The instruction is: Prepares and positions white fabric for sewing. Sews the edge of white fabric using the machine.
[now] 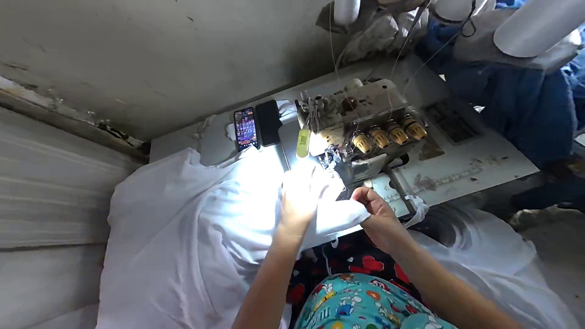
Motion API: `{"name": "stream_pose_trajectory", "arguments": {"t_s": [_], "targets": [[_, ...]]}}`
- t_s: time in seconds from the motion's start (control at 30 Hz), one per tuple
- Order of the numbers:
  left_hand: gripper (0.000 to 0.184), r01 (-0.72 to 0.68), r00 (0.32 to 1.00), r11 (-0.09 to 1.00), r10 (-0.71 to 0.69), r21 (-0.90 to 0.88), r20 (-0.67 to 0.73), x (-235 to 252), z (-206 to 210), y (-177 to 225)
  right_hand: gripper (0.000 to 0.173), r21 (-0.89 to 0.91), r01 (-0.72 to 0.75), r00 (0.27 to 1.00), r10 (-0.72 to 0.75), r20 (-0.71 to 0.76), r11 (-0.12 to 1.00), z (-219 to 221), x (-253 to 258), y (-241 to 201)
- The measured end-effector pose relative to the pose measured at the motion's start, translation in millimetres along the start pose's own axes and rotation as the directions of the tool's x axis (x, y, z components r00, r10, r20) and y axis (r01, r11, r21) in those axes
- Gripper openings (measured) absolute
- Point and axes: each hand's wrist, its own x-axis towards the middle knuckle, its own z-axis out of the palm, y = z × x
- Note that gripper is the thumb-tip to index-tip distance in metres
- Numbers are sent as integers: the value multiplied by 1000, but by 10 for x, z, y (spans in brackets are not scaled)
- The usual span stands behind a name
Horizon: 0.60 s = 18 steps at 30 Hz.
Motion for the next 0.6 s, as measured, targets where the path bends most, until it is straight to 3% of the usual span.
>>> {"name": "stream_pose_trajectory", "arguments": {"t_s": [0.23, 0.37, 0.6], "targets": [[22, -64, 998, 998, 65, 17, -27, -44, 2, 52, 17, 183, -67, 993, 48, 109, 981, -128, 5, -119], [23, -46, 998, 998, 48, 37, -41, -74, -95, 169, 7, 129, -35, 994, 21, 110, 991, -101, -10, -150], [20, 109, 973, 983, -76, -145, 217, -58, -356, 155, 14, 26, 112, 991, -114, 71, 993, -71, -12, -238]]}}
